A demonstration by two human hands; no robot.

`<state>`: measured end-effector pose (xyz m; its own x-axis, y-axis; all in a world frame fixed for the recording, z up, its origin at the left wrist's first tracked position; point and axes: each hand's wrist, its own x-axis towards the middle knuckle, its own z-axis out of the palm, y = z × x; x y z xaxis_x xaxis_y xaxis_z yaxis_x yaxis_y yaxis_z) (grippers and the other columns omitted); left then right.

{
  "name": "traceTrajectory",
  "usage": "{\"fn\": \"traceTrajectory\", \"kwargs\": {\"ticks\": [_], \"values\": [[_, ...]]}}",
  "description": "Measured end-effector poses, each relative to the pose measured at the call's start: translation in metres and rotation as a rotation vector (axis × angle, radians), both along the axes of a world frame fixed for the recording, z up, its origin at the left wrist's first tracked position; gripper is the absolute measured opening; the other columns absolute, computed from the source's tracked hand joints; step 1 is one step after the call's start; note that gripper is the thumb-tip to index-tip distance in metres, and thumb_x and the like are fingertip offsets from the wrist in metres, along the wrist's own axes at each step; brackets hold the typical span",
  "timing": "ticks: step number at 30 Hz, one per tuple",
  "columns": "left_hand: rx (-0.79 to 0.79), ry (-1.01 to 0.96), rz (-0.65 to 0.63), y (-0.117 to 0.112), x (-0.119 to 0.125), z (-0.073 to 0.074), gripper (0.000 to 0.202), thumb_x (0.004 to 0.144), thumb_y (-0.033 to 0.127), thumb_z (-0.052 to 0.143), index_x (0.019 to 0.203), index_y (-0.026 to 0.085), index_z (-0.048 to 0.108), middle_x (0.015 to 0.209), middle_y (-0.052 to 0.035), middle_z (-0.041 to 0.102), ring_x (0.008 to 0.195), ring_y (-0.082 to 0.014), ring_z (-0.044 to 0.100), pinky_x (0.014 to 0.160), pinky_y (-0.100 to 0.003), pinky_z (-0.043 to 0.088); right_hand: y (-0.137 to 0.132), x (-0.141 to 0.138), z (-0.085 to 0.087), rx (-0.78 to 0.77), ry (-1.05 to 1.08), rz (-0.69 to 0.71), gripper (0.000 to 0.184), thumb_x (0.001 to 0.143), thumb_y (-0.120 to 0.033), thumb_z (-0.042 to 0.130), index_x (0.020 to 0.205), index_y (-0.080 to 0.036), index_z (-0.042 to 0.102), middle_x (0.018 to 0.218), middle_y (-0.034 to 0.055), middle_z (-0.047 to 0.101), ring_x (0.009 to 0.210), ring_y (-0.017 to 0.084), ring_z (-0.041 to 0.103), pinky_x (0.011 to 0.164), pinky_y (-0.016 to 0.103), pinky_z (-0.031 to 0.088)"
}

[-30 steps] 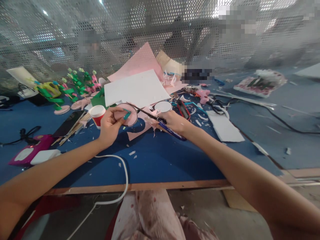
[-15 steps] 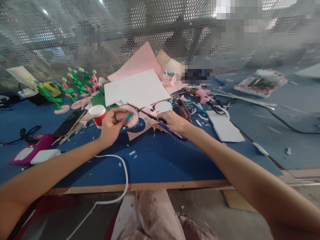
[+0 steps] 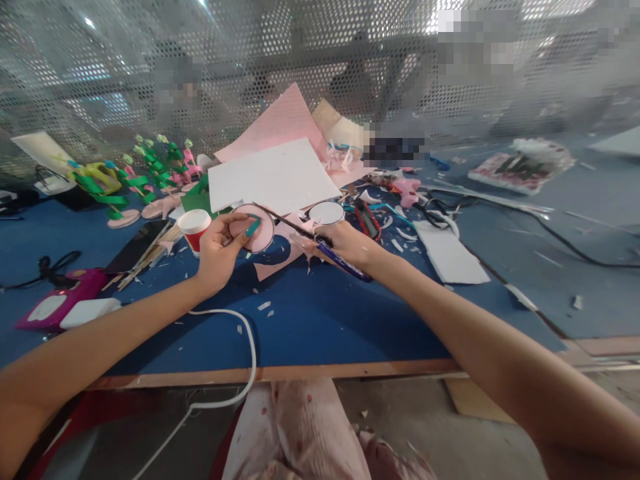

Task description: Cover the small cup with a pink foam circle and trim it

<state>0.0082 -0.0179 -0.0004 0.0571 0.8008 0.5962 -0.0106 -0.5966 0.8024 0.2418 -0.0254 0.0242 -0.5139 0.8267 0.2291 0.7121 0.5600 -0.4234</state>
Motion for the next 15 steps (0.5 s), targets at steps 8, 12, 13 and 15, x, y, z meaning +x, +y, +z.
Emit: {"fn": "traceTrajectory", "kwargs": {"ticks": [8, 12, 13, 15], "values": [[0.07, 0.123, 0.059, -0.001, -0.003, -0.002, 0.038, 0.067, 0.03, 0.074, 0.099, 0.019, 0.056, 0.101, -0.0063, 0.065, 0.094, -0.0172, 0.063, 0.08, -0.03, 0.054, 0.008, 0.005, -0.014, 0.055, 0.038, 0.004, 0.061, 0.078, -0.074, 0.027, 0.058, -0.018, 0.042, 0.054, 0.0016, 0.042, 0.053, 0.012, 0.04, 0.051, 0.026, 0.029], [0.106, 0.173, 0.06, 0.002, -0.004, -0.004, 0.037, 0.071, 0.032, 0.071, 0.102, 0.019, 0.054, 0.102, -0.0061, 0.063, 0.095, -0.0172, 0.062, 0.08, -0.032, 0.052, 0.007, 0.004, -0.013, 0.061, 0.039, 0.008, 0.061, 0.078, -0.074, 0.027, 0.059, -0.018, 0.043, 0.054, 0.0011, 0.041, 0.052, 0.012, 0.04, 0.051, 0.026, 0.029], [0.107, 0.174, 0.057, 0.002, -0.004, -0.005, 0.037, 0.071, 0.032, 0.071, 0.102, 0.02, 0.054, 0.103, -0.0061, 0.063, 0.095, -0.0174, 0.061, 0.081, -0.032, 0.052, 0.006, 0.004, -0.012, 0.063, 0.039, 0.009, 0.061, 0.078, -0.074, 0.027, 0.059, -0.018, 0.042, 0.053, 0.0009, 0.041, 0.052, 0.011, 0.039, 0.051, 0.026, 0.028], [0.099, 0.158, 0.05, 0.002, -0.004, -0.005, 0.037, 0.071, 0.031, 0.071, 0.102, 0.02, 0.054, 0.103, -0.006, 0.063, 0.095, -0.0172, 0.061, 0.08, -0.031, 0.053, 0.004, 0.003, -0.01, 0.063, 0.039, 0.009, 0.06, 0.079, -0.074, 0.027, 0.06, -0.019, 0.041, 0.054, 0.0008, 0.041, 0.053, 0.011, 0.039, 0.051, 0.026, 0.028]]}}
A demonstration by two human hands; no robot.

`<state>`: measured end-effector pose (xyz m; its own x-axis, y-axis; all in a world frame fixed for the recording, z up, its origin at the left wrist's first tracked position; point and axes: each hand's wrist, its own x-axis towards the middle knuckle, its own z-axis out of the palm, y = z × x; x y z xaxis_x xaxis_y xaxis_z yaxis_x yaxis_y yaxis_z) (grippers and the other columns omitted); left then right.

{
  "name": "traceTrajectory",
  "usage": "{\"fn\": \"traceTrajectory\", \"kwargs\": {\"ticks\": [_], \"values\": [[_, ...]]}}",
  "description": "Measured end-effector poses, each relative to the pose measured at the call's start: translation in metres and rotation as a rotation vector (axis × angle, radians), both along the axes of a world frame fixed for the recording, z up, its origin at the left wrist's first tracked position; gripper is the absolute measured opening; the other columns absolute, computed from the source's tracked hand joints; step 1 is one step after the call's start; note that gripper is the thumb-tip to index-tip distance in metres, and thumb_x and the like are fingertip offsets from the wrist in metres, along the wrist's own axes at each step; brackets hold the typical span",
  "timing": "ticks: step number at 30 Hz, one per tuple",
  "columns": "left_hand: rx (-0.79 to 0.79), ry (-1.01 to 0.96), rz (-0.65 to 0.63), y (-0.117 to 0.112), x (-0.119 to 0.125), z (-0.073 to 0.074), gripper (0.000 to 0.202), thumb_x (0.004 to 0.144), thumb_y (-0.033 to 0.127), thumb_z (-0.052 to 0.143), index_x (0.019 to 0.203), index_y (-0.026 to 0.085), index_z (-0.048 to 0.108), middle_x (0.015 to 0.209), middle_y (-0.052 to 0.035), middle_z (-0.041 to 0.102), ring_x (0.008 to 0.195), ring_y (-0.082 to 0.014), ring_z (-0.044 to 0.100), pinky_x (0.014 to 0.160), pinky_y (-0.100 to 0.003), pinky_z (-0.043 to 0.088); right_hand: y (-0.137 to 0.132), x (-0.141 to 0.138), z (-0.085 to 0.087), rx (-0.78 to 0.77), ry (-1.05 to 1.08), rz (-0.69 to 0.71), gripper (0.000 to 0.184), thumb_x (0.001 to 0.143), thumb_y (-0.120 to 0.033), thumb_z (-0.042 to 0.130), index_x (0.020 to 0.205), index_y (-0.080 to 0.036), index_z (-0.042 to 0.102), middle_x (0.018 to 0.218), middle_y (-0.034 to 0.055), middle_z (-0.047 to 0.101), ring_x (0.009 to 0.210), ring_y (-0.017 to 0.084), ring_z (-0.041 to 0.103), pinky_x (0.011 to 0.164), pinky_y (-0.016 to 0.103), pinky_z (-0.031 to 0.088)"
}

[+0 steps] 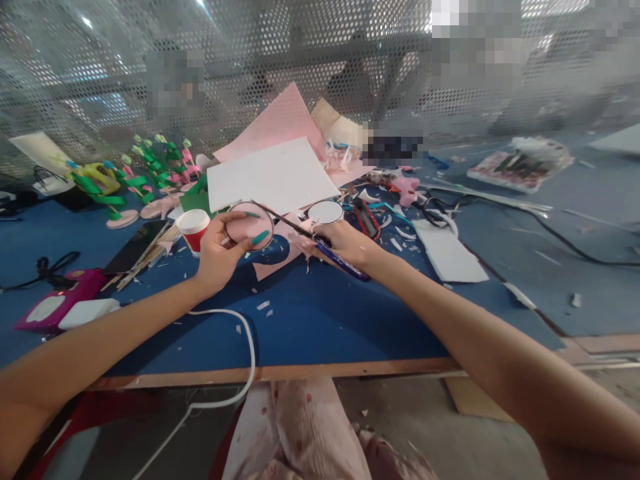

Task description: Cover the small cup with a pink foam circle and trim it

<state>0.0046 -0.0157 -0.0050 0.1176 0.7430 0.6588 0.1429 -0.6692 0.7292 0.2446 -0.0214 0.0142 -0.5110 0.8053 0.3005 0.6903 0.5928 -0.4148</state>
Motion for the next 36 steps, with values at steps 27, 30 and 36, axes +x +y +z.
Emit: {"fn": "traceTrajectory", "kwargs": {"ticks": [27, 30, 36], "values": [[-0.062, -0.013, -0.016, -0.005, 0.001, 0.004, 0.034, 0.068, 0.02, 0.072, 0.098, 0.019, 0.056, 0.101, -0.0047, 0.063, 0.097, -0.0172, 0.061, 0.083, -0.031, 0.052, 0.001, 0.0, 0.001, -0.04, -0.006, -0.037, 0.058, 0.077, -0.073, 0.031, 0.06, -0.018, 0.042, 0.055, 0.0004, 0.038, 0.055, 0.011, 0.036, 0.052, 0.027, 0.028], [-0.063, -0.017, -0.02, -0.005, 0.001, 0.004, 0.034, 0.068, 0.019, 0.072, 0.098, 0.019, 0.057, 0.102, -0.0046, 0.063, 0.099, -0.0174, 0.06, 0.083, -0.031, 0.052, -0.002, -0.002, 0.004, -0.038, -0.01, -0.031, 0.058, 0.077, -0.074, 0.028, 0.061, -0.019, 0.04, 0.057, 0.0017, 0.04, 0.057, 0.012, 0.037, 0.052, 0.028, 0.029], [-0.104, -0.017, -0.07, -0.006, 0.002, 0.004, 0.035, 0.066, 0.013, 0.072, 0.097, 0.019, 0.058, 0.102, -0.0041, 0.063, 0.096, -0.0175, 0.061, 0.072, -0.027, 0.054, -0.005, -0.004, 0.01, -0.045, -0.008, -0.009, 0.054, 0.077, -0.071, 0.032, 0.061, -0.021, 0.04, 0.055, 0.0013, 0.042, 0.056, 0.013, 0.039, 0.051, 0.028, 0.029]]}}
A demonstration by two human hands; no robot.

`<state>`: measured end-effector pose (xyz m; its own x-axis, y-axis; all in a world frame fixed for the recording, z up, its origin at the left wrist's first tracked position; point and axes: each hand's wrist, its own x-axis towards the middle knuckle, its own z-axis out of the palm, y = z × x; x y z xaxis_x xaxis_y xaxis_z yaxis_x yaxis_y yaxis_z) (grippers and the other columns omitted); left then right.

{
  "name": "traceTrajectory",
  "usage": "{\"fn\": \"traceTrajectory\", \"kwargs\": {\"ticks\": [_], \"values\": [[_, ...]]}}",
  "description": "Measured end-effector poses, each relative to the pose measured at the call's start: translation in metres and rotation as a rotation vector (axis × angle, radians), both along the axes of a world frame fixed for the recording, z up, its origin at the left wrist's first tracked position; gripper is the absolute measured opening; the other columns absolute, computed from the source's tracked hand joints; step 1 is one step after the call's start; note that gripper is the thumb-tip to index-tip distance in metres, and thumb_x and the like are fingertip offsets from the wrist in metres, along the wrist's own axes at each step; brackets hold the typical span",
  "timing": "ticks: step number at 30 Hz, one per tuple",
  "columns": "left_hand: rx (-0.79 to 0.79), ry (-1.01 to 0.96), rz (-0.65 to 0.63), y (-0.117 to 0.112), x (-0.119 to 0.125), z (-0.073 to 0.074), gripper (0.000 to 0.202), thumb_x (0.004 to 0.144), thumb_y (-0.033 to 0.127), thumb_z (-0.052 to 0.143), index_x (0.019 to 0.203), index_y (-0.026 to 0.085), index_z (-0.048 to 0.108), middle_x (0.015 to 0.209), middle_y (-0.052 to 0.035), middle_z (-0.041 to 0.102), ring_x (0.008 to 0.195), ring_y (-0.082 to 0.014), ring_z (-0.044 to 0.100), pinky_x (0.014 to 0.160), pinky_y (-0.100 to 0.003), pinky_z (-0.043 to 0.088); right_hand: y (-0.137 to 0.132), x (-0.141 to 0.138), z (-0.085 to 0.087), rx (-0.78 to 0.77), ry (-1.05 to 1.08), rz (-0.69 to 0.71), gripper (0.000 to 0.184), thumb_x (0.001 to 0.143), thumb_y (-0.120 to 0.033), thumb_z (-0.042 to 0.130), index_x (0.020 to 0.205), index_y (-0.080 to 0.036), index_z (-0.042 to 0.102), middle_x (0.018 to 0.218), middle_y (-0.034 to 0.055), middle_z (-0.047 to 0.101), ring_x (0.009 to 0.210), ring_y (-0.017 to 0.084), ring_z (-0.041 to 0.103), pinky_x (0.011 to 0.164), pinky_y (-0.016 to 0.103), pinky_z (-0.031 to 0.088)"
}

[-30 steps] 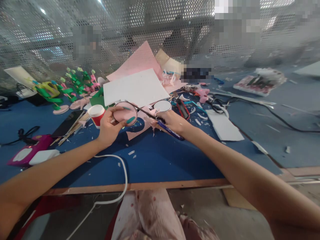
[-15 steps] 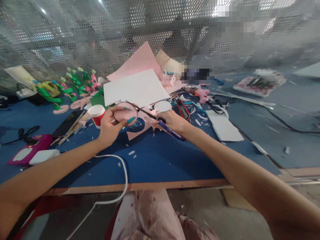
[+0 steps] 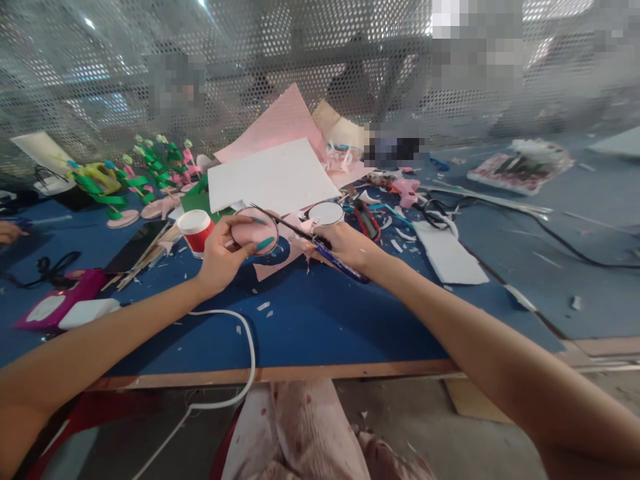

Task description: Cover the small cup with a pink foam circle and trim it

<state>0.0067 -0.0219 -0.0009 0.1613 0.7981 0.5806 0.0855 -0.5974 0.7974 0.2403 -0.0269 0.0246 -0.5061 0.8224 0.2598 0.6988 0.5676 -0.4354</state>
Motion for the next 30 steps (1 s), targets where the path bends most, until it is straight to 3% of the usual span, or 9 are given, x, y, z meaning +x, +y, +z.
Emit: {"fn": "traceTrajectory", "kwargs": {"ticks": [9, 15, 21, 27, 30], "values": [[0.009, -0.012, 0.02, 0.001, 0.0, 0.0, 0.034, 0.065, 0.015, 0.072, 0.096, 0.019, 0.058, 0.101, -0.0039, 0.064, 0.094, -0.0165, 0.061, 0.073, -0.026, 0.053, -0.002, -0.002, 0.002, -0.006, 0.035, 0.02, 0.053, 0.076, -0.069, 0.034, 0.064, -0.019, 0.045, 0.055, 0.0008, 0.042, 0.054, 0.012, 0.039, 0.053, 0.029, 0.031], [-0.007, 0.011, 0.007, -0.001, 0.0, 0.001, 0.034, 0.066, 0.016, 0.071, 0.096, 0.019, 0.057, 0.1, -0.0045, 0.063, 0.093, -0.0175, 0.061, 0.065, -0.024, 0.053, 0.003, 0.002, -0.005, 0.032, -0.008, -0.055, 0.047, 0.077, -0.064, 0.038, 0.062, -0.02, 0.045, 0.056, 0.0025, 0.046, 0.054, 0.013, 0.043, 0.052, 0.028, 0.03], [-0.009, 0.011, -0.017, -0.002, 0.0, 0.001, 0.034, 0.064, 0.011, 0.071, 0.093, 0.019, 0.055, 0.099, -0.0036, 0.063, 0.095, -0.0174, 0.061, 0.075, -0.028, 0.052, 0.006, 0.004, -0.009, 0.028, -0.004, -0.039, 0.046, 0.075, -0.064, 0.038, 0.062, -0.02, 0.044, 0.056, 0.0024, 0.046, 0.053, 0.012, 0.042, 0.052, 0.028, 0.029], [-0.09, -0.013, -0.039, -0.002, 0.002, 0.003, 0.034, 0.064, 0.012, 0.07, 0.095, 0.019, 0.056, 0.096, -0.0031, 0.064, 0.082, -0.0142, 0.061, 0.063, -0.023, 0.051, 0.002, 0.001, -0.004, 0.004, 0.036, -0.031, 0.048, 0.075, -0.065, 0.04, 0.061, -0.02, 0.045, 0.056, 0.0026, 0.046, 0.054, 0.013, 0.042, 0.052, 0.028, 0.03], [-0.06, -0.009, -0.033, -0.002, 0.002, 0.003, 0.034, 0.063, 0.012, 0.07, 0.092, 0.018, 0.056, 0.096, -0.003, 0.063, 0.087, -0.0152, 0.061, 0.067, -0.024, 0.052, -0.001, -0.001, 0.001, -0.02, 0.032, -0.026, 0.05, 0.075, -0.067, 0.038, 0.06, -0.02, 0.045, 0.055, 0.0025, 0.045, 0.054, 0.013, 0.042, 0.051, 0.028, 0.03]]}}
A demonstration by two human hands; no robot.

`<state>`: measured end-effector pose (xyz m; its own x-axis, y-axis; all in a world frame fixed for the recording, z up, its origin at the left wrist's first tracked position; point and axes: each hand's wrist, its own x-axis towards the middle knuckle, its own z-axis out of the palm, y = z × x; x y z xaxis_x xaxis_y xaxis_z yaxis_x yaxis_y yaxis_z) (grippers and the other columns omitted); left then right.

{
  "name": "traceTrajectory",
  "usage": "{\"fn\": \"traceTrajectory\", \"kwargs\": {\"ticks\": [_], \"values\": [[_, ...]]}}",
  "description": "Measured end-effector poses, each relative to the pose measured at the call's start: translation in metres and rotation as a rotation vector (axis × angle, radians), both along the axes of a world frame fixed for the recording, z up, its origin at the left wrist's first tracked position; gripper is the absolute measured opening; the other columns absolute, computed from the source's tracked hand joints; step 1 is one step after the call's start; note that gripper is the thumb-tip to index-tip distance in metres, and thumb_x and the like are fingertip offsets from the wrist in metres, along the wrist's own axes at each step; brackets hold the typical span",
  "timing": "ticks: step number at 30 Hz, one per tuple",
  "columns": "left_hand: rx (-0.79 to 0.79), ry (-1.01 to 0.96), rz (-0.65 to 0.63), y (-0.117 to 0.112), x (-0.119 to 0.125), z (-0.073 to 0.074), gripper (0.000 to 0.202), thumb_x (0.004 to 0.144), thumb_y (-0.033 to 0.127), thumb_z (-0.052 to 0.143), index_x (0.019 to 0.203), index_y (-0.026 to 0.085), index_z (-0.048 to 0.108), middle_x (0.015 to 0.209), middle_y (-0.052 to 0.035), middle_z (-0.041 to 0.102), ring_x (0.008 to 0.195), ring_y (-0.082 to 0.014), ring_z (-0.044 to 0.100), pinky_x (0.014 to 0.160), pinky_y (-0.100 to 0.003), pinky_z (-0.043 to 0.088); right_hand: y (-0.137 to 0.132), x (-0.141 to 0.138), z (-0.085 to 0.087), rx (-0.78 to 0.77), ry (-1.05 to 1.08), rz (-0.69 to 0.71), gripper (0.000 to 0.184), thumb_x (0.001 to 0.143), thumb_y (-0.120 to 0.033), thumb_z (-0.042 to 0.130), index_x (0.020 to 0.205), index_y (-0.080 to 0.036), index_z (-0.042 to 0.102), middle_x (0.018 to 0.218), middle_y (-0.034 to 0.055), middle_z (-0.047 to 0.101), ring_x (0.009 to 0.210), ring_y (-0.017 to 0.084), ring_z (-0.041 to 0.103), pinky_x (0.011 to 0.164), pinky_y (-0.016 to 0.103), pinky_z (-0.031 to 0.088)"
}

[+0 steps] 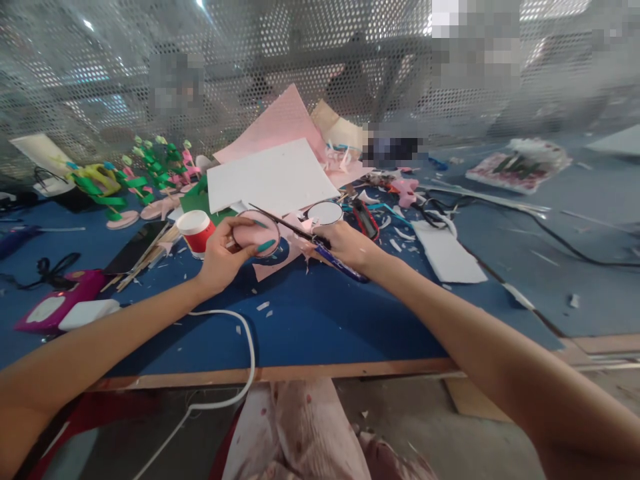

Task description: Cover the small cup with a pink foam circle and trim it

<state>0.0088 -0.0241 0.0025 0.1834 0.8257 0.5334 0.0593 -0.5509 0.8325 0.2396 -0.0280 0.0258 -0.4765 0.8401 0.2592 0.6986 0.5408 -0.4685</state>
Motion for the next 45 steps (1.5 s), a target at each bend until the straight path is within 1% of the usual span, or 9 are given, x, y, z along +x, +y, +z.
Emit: {"fn": "traceTrajectory", "kwargs": {"ticks": [10, 18, 22, 25, 27, 30, 34, 40, 45], "values": [[0.019, -0.004, -0.033, 0.001, -0.001, -0.002, 0.039, 0.067, 0.023, 0.073, 0.101, 0.021, 0.053, 0.108, -0.0058, 0.06, 0.1, -0.0191, 0.059, 0.07, -0.027, 0.054, 0.003, 0.004, -0.003, 0.064, -0.175, -0.098, 0.041, 0.08, -0.058, 0.042, 0.072, -0.019, 0.054, 0.057, 0.0049, 0.053, 0.055, 0.017, 0.048, 0.051, 0.028, 0.027], [-0.019, -0.057, 0.02, 0.004, 0.0, -0.003, 0.041, 0.063, 0.028, 0.077, 0.093, 0.02, 0.051, 0.096, -0.0032, 0.058, 0.085, -0.0149, 0.06, 0.059, -0.023, 0.054, 0.002, 0.006, -0.003, 0.098, -0.25, -0.209, 0.046, 0.082, -0.062, 0.035, 0.076, -0.019, 0.05, 0.061, 0.0069, 0.055, 0.058, 0.019, 0.052, 0.052, 0.028, 0.026], [-0.069, -0.094, 0.015, 0.004, -0.001, -0.003, 0.051, 0.06, 0.024, 0.078, 0.099, 0.022, 0.046, 0.093, -0.0022, 0.061, 0.08, -0.0151, 0.063, 0.058, -0.025, 0.055, 0.002, 0.006, -0.003, 0.107, -0.219, -0.238, 0.046, 0.081, -0.063, 0.036, 0.072, -0.02, 0.048, 0.06, 0.0066, 0.054, 0.057, 0.018, 0.052, 0.051, 0.028, 0.025], [-0.103, -0.096, -0.01, 0.005, 0.0, -0.004, 0.057, 0.058, 0.023, 0.079, 0.103, 0.023, 0.044, 0.087, -0.0012, 0.063, 0.077, -0.0162, 0.065, 0.06, -0.029, 0.058, 0.001, 0.003, -0.002, 0.105, -0.136, -0.267, 0.045, 0.077, -0.064, 0.044, 0.067, -0.02, 0.046, 0.055, 0.0039, 0.05, 0.053, 0.016, 0.049, 0.049, 0.027, 0.025], [-0.157, -0.106, -0.096, 0.005, 0.001, -0.006, 0.057, 0.06, 0.026, 0.078, 0.103, 0.023, 0.042, 0.081, 0.0, 0.064, 0.071, -0.0169, 0.066, 0.057, -0.031, 0.059, -0.003, -0.001, -0.001, 0.069, -0.009, -0.265, 0.047, 0.074, -0.066, 0.048, 0.062, -0.021, 0.043, 0.051, 0.0019, 0.048, 0.048, 0.014, 0.047, 0.046, 0.026, 0.026], [-0.244, -0.143, -0.208, 0.007, 0.002, -0.009, 0.058, 0.061, 0.03, 0.078, 0.104, 0.024, 0.04, 0.076, 0.0009, 0.066, 0.065, -0.0175, 0.067, 0.051, -0.031, 0.06, -0.013, -0.008, 0.002, -0.091, 0.287, -0.24, 0.05, 0.073, -0.069, 0.05, 0.06, -0.021, 0.041, 0.044, -0.0023, 0.043, 0.038, 0.01, 0.042, 0.039, 0.025, 0.029], [-0.295, -0.136, -0.245, 0.008, 0.003, -0.01, 0.053, 0.063, 0.036, 0.076, 0.101, 0.023, 0.041, 0.074, 0.0016, 0.066, 0.061, -0.0157, 0.067, 0.053, -0.031, 0.062, -0.022, -0.016, 0.006, -0.305, 0.574, -0.208, 0.052, 0.075, -0.069, 0.048, 0.058, -0.02, 0.044, 0.038, -0.0053, 0.04, 0.029, 0.007, 0.037, 0.03, 0.023, 0.031], [-0.29, -0.132, -0.208, 0.005, 0.004, -0.005, 0.041, 0.066, 0.043, 0.072, 0.091, 0.018, 0.05, 0.083, -0.0026, 0.066, 0.068, -0.0143, 0.067, 0.055, -0.026, 0.061, -0.022, -0.023, 0.014, -0.387, 0.589, -0.251, 0.052, 0.071, -0.064, 0.058, 0.049, -0.021, 0.038, 0.034, -0.0051, 0.039, 0.026, 0.007, 0.039, 0.028, 0.022, 0.031], [-0.324, -0.105, -0.195, 0.005, 0.003, -0.002, 0.037, 0.07, 0.046, 0.068, 0.086, 0.019, 0.049, 0.074, 0.0001, 0.065, 0.049, -0.0104, 0.063, 0.044, -0.022, 0.056, -0.019, -0.021, 0.009, -0.325, 0.575, -0.259, 0.049, 0.07, -0.066, 0.056, 0.057, -0.022, 0.04, 0.037, -0.0054, 0.04, 0.029, 0.009, 0.039, 0.031, 0.024, 0.031]]}}
